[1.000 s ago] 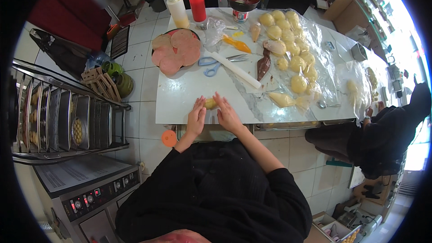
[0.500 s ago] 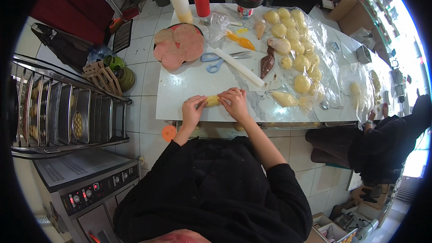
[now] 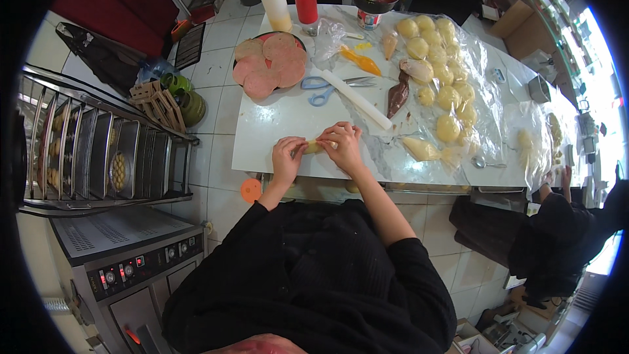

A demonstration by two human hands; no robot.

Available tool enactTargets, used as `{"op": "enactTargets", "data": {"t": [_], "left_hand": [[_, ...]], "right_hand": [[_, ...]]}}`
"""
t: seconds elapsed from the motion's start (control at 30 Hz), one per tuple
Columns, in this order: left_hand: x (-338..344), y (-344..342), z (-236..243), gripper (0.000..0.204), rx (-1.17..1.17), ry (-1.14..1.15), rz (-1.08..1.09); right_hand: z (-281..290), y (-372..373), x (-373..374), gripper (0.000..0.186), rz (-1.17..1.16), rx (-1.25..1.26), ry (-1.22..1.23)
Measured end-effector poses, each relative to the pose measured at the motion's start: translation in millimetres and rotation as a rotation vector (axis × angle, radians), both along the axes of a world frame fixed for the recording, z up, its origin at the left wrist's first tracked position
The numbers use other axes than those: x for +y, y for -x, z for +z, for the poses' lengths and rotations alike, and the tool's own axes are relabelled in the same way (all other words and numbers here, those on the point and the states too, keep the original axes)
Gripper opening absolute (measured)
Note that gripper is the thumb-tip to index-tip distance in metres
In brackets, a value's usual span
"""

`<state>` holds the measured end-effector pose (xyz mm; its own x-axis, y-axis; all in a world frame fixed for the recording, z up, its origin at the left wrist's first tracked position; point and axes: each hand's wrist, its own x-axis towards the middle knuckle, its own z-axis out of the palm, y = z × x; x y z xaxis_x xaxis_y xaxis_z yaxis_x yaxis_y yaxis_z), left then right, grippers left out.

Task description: The person flattens a piece of dough with a rolling pin, fills it with a chocolate-like substance from a piping bag, and folds the dough over to seal it before placing it onto a metal tray with other dough pieces.

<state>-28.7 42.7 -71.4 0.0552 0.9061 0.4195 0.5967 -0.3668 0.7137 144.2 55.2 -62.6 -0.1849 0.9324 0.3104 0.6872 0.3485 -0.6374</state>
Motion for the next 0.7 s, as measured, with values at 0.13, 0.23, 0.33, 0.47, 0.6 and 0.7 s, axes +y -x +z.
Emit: {"op": "enactTargets", "data": {"t": [0.13, 0.23, 0.33, 0.47, 0.6, 0.7], "left_hand": [[-4, -8, 6, 0.009, -0.142, 0.09, 0.04], [-4, 2, 14, 0.009, -0.024, 0.0, 0.05], [-3, 13, 4, 0.009, 0.04, 0.051, 0.037], [-5, 9, -1, 0.007, 0.101, 0.018, 0.07], [-6, 12, -3, 0.006, 0.094, 0.009, 0.104], [-8, 6, 1, 0.007, 0.096, 0.017, 0.098]], "right_hand": [[2, 6, 0, 0.013, 0.048, 0.037, -0.011], [2, 3, 1, 0.015, 0.056, 0.019, -0.002], [11, 10, -1, 0.014, 0.05, 0.046, -0.039], [4, 15, 2, 0.013, 0.072, 0.011, -0.035], [12, 16, 2, 0.01, 0.035, 0.0, -0.061], [13, 22, -3, 0.008, 0.027, 0.083, -0.092]]}}
